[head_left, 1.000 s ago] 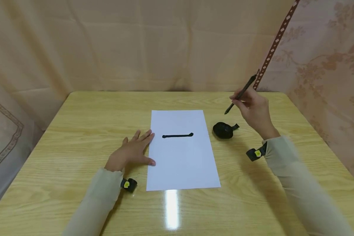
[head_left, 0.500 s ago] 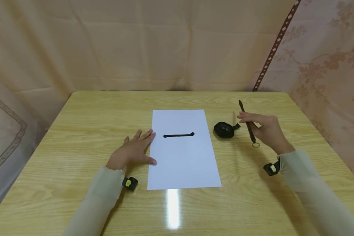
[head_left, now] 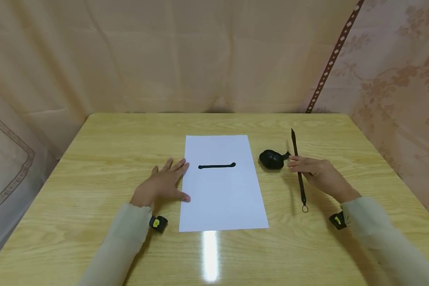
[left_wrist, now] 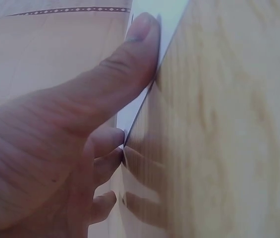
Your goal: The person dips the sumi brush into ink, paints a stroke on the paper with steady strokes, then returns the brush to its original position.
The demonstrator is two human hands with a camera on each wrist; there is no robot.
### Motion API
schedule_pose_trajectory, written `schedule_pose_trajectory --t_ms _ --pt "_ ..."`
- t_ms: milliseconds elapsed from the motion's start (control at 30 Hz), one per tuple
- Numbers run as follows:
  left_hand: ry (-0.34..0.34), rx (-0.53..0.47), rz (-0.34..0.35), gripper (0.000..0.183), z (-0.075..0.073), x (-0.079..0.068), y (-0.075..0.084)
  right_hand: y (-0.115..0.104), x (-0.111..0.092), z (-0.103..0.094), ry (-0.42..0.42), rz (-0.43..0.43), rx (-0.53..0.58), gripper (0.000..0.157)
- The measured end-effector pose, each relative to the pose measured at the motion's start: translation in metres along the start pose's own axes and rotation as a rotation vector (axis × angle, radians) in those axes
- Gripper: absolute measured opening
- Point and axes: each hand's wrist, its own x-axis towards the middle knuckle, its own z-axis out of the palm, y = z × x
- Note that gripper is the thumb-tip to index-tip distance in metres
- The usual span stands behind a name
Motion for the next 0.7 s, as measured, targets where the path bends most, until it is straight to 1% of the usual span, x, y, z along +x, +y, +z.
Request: schedule_pose_trajectory --t_ms 200,433,700 --pt "-0.001 -0.014 -0.002 0.108 0.0009 0.0000 -0.0003 -0.0012 -0.0062 0.0037 -0.072 -0.005 0.005 0.049" --pt "0.002 -0.019 -0.006 0.108 0.0010 -0.0006 0.0002 -0.0041 -0.0079 0.0036 -0.149 -0.035 -0.067 0.045" --pt "0.012 -0.014 0.000 0.108 0.0021 0.0002 -0.0006 -0.0077 -0.0093 0.0052 -0.236 -0.024 -0.109 0.043"
